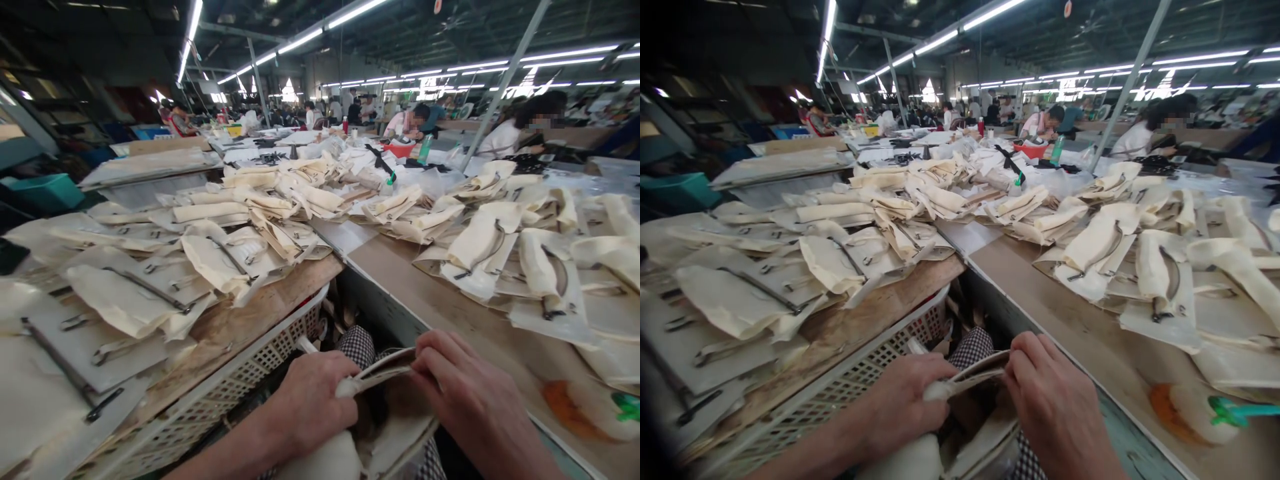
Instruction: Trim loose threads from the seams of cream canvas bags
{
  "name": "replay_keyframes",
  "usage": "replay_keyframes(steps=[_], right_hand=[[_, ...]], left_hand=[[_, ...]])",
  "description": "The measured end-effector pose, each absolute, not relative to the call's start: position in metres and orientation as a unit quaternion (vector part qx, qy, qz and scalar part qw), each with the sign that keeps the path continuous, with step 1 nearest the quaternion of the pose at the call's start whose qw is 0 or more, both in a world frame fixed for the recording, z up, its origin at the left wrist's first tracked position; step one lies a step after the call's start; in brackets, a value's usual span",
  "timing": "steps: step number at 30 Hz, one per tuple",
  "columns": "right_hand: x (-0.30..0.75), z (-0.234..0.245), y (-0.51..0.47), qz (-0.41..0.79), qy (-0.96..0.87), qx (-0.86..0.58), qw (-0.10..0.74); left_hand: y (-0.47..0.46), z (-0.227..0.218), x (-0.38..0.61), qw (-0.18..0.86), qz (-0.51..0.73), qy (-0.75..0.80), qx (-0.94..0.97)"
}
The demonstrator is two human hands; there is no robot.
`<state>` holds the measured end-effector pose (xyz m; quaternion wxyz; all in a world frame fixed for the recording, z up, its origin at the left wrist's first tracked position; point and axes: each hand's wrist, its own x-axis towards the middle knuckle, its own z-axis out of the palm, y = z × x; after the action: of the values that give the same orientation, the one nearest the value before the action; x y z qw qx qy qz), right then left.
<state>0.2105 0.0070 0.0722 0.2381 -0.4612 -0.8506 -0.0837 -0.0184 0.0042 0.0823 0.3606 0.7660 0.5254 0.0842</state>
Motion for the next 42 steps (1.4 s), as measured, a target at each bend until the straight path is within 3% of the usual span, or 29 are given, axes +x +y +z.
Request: replay_keyframes(steps=[5,15,29,37,42], right_hand=[[0.222,0.062,0.007,-0.049,-0.873,-0.428,0.229],[0.208,0.058,0.019,0.208,-0.822,-0.433,0.307],[0.204,0.039,0.022,0.184,-0.790,-0.476,0.339],[0.198,0.037,0.021,0.189,-0.778,-0.494,0.339],[0.196,0.040,0.019,0.177,-0.772,-0.494,0.359]], left_hand=[[0.007,0.077,-0.019,0.349,0.094,0.533,0.765],[-0.007,0.072,-0.023,0.327,0.167,0.511,0.777],[0.005,0.066,-0.026,0.268,0.100,0.492,0.822],[0.021,0.090,-0.020,0.170,0.004,0.449,0.877],[0.035,0.085,-0.007,0.082,0.011,0.396,0.914]])
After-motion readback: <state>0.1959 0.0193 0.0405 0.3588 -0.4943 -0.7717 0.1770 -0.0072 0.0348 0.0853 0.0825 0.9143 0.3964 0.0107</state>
